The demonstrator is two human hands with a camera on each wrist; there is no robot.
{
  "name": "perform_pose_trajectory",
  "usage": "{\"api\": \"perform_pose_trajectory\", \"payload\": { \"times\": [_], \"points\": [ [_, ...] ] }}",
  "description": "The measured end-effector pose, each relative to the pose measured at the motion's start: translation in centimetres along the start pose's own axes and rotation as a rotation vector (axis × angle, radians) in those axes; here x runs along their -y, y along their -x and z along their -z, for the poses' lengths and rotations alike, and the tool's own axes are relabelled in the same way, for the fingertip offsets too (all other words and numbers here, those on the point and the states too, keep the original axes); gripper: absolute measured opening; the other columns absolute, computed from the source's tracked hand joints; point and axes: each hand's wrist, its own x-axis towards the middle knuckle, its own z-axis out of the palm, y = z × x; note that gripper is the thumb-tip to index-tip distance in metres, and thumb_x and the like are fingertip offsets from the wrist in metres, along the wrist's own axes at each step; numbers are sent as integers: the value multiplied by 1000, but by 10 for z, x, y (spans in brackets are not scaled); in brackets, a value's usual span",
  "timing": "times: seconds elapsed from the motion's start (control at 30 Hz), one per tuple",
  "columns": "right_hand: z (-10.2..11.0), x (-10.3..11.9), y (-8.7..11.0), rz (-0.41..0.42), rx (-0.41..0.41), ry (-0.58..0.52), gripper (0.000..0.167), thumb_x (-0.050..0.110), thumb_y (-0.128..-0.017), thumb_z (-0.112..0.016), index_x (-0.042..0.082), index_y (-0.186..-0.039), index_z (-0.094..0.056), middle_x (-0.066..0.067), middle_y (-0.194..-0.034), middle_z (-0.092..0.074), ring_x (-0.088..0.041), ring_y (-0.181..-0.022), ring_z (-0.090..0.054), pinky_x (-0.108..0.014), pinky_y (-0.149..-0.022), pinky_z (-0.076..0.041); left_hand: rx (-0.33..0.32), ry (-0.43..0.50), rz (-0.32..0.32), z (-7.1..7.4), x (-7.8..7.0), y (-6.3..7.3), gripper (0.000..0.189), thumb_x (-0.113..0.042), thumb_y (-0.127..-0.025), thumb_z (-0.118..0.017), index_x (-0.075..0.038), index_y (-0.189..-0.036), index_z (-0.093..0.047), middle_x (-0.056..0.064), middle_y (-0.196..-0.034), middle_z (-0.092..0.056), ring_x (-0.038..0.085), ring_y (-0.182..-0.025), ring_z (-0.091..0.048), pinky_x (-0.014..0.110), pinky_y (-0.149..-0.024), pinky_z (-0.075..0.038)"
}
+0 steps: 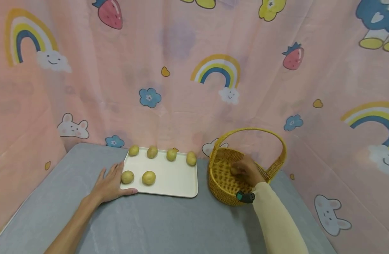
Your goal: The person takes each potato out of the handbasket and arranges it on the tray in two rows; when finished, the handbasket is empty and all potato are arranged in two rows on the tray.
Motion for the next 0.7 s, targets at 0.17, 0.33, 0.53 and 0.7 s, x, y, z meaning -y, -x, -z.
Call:
{"api": "perform_pose_trajectory", "payload": {
  "times": [0.17,0.33,0.53,0.7],
  "points": [
    [1,10,-3,-276,-70,-211,46,1,-91,-67,15,-55,-43,6,-51,-36,-16,-53,-33,-34,-56,-35,4,7,2,0,-1,0,130,-68,-76,-81,10,-161,-20,37,-162,-34,54,-152,-30,74,-122,-11],
    [8,27,-11,-318,-72,105,51,22,-97,-67,21,-56,-37,8,-50,-30,-12,-50,-30,-31,-55,-36,11,4,8,-1,-1,0,131,-68,-76,-80,11,-161,-19,38,-162,-33,55,-153,-28,74,-122,-11],
    [15,49,-3,-311,-46,297,54,34,-96,-66,22,-53,-35,10,-50,-21,-10,-47,-19,-28,-48,-29,12,-2,3,0,0,0,132,-69,-76,-80,12,-161,-19,39,-163,-32,55,-152,-28,74,-122,-12],
    [14,64,17,-243,-40,325,55,37,-96,-65,20,-53,-34,9,-51,-20,-10,-49,-16,-28,-49,-26,17,2,6,1,0,-1,132,-68,-76,-81,11,-161,-18,38,-163,-32,56,-152,-28,74,-121,-11]
  ]
}}
